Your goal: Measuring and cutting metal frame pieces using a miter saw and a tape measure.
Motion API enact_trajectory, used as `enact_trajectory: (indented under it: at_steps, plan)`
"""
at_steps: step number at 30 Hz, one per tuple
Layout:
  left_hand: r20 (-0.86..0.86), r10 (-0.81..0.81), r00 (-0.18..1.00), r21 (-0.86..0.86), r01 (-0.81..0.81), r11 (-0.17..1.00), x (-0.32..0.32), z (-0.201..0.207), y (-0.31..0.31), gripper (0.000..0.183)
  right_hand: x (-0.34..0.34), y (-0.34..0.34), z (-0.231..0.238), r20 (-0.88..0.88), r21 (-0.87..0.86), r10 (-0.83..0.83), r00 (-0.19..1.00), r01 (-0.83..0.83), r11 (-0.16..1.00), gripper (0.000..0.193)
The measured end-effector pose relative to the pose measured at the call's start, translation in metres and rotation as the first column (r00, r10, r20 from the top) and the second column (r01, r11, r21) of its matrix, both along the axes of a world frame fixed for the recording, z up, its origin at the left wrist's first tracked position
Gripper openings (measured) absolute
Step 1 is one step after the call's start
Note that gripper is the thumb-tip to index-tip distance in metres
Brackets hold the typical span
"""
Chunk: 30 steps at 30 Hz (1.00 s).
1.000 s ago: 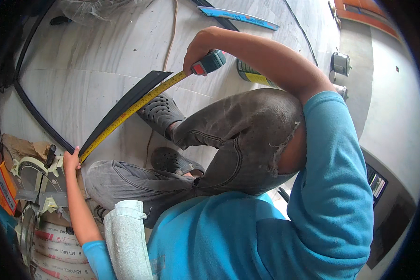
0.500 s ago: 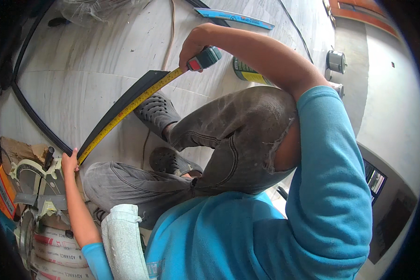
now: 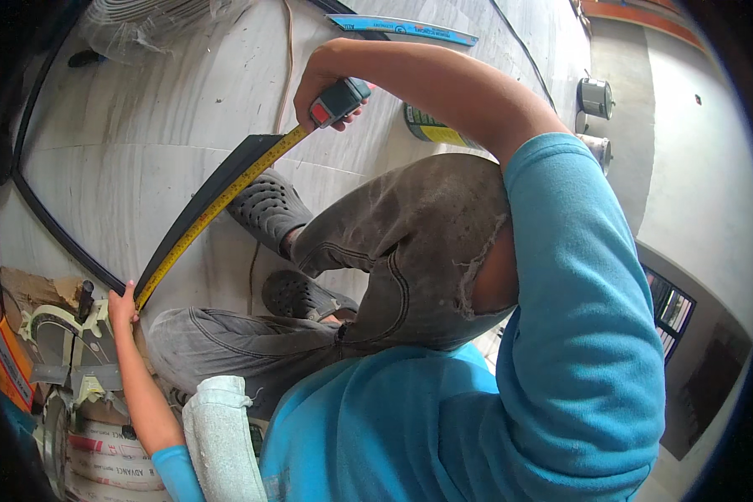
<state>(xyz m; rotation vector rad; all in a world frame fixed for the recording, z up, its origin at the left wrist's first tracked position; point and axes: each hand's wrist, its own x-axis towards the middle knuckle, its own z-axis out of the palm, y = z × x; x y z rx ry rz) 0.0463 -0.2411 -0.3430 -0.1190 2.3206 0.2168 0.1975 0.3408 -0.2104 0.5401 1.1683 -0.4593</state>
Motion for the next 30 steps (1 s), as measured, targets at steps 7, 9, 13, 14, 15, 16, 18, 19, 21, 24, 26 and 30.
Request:
enact_trajectory:
  at_steps: [7, 9, 13, 14, 15, 16, 18, 19, 21, 24, 26, 30]
  plan:
    - [-0.045, -0.058, 0.997, 0.035, 0.06, 0.998, 0.002, -0.008, -0.01, 0.068, -0.007, -0.001, -0.006, 0.176, 0.053, -0.073, 0.982, 0.065, 0.996, 0.043]
    - [-0.082, -0.079, 0.993, 0.046, 0.083, 0.995, 0.003, -0.005, -0.011, 0.068, -0.007, -0.002, -0.005, 0.174, 0.047, -0.063, 0.983, 0.055, 0.997, 0.042]
    - [0.066, -0.085, 0.994, -0.145, 0.094, 0.985, -0.006, 0.026, 0.017, 0.066, -0.005, -0.002, -0.001, 0.118, 0.021, -0.078, 0.99, 0.076, 0.997, 0.04]
    - [0.07, -0.091, 0.993, -0.152, 0.101, 0.983, -0.011, 0.027, 0.017, 0.066, -0.007, -0.004, -0.001, 0.108, 0.044, -0.063, 0.992, 0.058, 0.997, 0.037]
    - [-0.028, -0.371, 0.928, -0.248, 0.353, 0.902, -0.021, 0.034, 0.007, 0.065, -0.013, -0.009, -0.001, 0.102, 0.025, -0.061, 0.993, 0.059, 0.998, 0.037]
    - [-0.09, -0.63, 0.771, -0.341, 0.571, 0.747, -0.023, 0.045, 0.025, 0.064, -0.011, -0.007, -0.002, 0.089, 0.028, -0.066, 0.994, 0.064, 0.998, 0.037]
    - [0.003, -0.623, 0.782, -0.16, 0.615, 0.772, -0.027, 0.081, 0.109, 0.057, 0.0, 0.001, -0.004, 0.066, 0.058, -0.042, 0.997, 0.038, 0.998, 0.041]
    - [-0.138, -0.6, 0.788, 0.064, 0.612, 0.788, -0.015, 0.107, 0.157, 0.049, 0.003, 0.008, -0.004, 0.071, 0.057, -0.046, 0.996, 0.042, 0.997, 0.041]
    - [-0.3, -0.475, 0.827, 0.437, 0.562, 0.702, 0.017, 0.148, 0.238, 0.027, 0.003, 0.017, -0.001, 0.017, -0.236, -0.083, 0.996, 0.085, 0.968, 0.038]
    - [-0.533, -0.462, 0.709, 0.662, 0.689, 0.296, 0.067, 0.144, 0.329, 0.029, 0.006, 0.018, -0.005, 0.118, -0.173, -0.123, 0.985, 0.142, 0.975, 0.031]
    - [-0.629, -0.473, 0.617, 0.621, 0.765, 0.171, 0.089, 0.136, 0.36, 0.027, 0.0, 0.008, -0.008, 0.073, -0.214, -0.12, 0.99, 0.133, 0.968, 0.03]
    - [-0.47, -0.642, 0.605, 0.616, 0.747, 0.252, 0.113, 0.119, 0.388, 0.016, 0.003, 0.012, -0.012, -0.002, -0.329, -0.081, 0.997, 0.076, 0.941, 0.024]
